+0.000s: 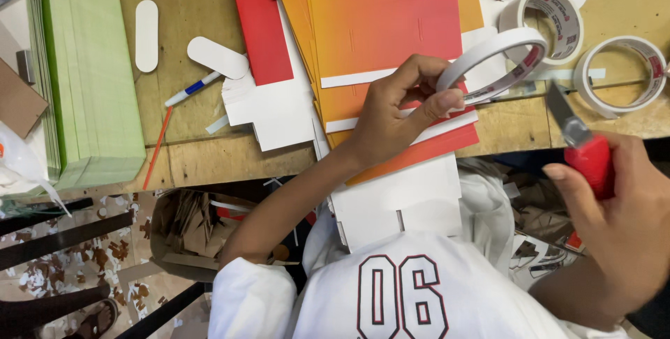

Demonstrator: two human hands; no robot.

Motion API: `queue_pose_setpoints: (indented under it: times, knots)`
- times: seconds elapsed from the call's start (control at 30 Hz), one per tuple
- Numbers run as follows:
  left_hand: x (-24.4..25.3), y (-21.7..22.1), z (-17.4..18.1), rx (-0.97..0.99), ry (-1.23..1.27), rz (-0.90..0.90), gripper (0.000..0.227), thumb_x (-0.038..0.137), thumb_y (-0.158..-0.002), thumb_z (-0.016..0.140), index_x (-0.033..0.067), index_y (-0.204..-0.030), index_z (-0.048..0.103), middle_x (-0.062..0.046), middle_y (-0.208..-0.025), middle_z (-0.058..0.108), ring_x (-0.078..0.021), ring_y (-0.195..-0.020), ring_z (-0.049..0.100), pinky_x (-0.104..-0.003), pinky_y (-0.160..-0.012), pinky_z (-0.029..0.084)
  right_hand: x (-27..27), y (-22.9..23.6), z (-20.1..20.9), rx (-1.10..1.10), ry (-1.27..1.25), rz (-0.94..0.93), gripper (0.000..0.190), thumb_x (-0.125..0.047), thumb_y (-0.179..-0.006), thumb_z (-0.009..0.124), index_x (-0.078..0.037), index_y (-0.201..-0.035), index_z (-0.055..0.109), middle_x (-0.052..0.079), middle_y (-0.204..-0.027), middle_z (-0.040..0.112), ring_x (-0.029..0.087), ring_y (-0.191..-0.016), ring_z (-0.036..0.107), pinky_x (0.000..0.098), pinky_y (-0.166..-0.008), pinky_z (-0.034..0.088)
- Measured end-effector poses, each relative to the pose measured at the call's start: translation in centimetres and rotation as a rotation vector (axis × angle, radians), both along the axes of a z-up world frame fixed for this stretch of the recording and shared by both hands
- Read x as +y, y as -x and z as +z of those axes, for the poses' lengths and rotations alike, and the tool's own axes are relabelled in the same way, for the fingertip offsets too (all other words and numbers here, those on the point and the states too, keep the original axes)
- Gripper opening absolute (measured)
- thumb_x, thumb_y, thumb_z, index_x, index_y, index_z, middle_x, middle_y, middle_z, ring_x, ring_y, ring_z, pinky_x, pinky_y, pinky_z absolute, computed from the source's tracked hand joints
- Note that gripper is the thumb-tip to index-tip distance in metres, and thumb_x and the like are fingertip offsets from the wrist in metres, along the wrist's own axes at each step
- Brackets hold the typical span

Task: The person applies strips of white double-sided tape to the edges of stacked colored paper sheets. They use a red tape dispenser to cut and place the tape in parallel lines along the paper edges.

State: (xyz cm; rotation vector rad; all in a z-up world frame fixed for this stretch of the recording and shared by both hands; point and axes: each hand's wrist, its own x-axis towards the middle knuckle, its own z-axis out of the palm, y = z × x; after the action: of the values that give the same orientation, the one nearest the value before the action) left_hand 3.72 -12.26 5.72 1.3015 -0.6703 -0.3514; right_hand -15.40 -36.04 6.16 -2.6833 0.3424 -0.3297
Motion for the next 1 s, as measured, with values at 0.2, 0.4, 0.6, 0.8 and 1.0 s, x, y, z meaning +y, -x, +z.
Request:
queue_pose_setpoints:
  times: [0.2, 0.4, 0.6, 0.8, 1.0]
  knots:
    - [-1.9, 1.5, 0.5, -0.819, -0.255, -0.126, 0.028, 0.003, -0.118, 0.049, 0.0038, -0.145, 0.047, -0.013, -0.144, 0.048, -0.0253, -0.124, 0.069, -0.031, -0.088, 0.063, 7.6, -7.0, -1.0, -0.508, -0.791, -0.035, 0.077, -0.044, -0.093, 0.067, 0.013, -0.144, 0.055, 0.019, -0.129, 0.062, 0.019, -0.106, 0.058, 0.0283, -0.098, 0.047]
    - [-2.5, -1.9, 0.2, -1.281, -0.683, -0.001, 0.075, 0.049, -0.075, 0.101, 0.0202, -0.130, 0.059, -0.007, -0.136, 0.052, -0.0263, -0.118, 0.056, -0.044, -0.087, 0.041, 5.4, -6.3, -3.8, -0.822, -1.049, -0.222, 0.016, -0.020, -0.107, 0.069, -0.010, -0.113, 0.057, 0.005, -0.089, 0.057, 0.012, -0.061, 0.049, 0.0252, -0.053, 0.043]
    - [-2.4, -3.9, -0.9, -1.384, -0.511, 0.004, 0.056, 0.062, -0.078, 0.095, 0.0142, -0.087, 0.067, -0.008, -0.128, 0.056, -0.0271, -0.114, 0.054, -0.052, -0.099, 0.036, 5.1, -5.7, -4.9, -0.845, -1.088, -0.417, 0.020, -0.020, -0.098, 0.074, -0.004, -0.101, 0.063, 0.007, -0.092, 0.065, 0.017, -0.062, 0.059, 0.0256, -0.049, 0.048]
    - [-2.0, -4.4, -1.0, -1.356, -0.397, -0.011, 0.045, 0.054, -0.093, 0.083, 0.0112, -0.094, 0.070, -0.008, -0.124, 0.059, -0.0284, -0.111, 0.057, -0.053, -0.101, 0.034, 3.9, -5.5, -5.7, -0.996, -0.908, -0.420, 0.024, -0.023, -0.103, 0.068, -0.003, -0.108, 0.056, 0.009, -0.092, 0.057, 0.015, -0.057, 0.046, 0.0299, -0.052, 0.043]
    - [-2.2, -4.1, -0.2, -1.377, -0.401, -0.007, 0.029, 0.030, -0.083, 0.081, 0.0098, -0.097, 0.066, -0.006, -0.118, 0.061, -0.0267, -0.101, 0.060, -0.047, -0.094, 0.037, 3.0, -5.4, -5.0, -0.988, -0.836, -0.387, 0.031, -0.027, -0.104, 0.069, 0.000, -0.106, 0.054, 0.010, -0.090, 0.054, 0.014, -0.056, 0.043, 0.0292, -0.050, 0.036]
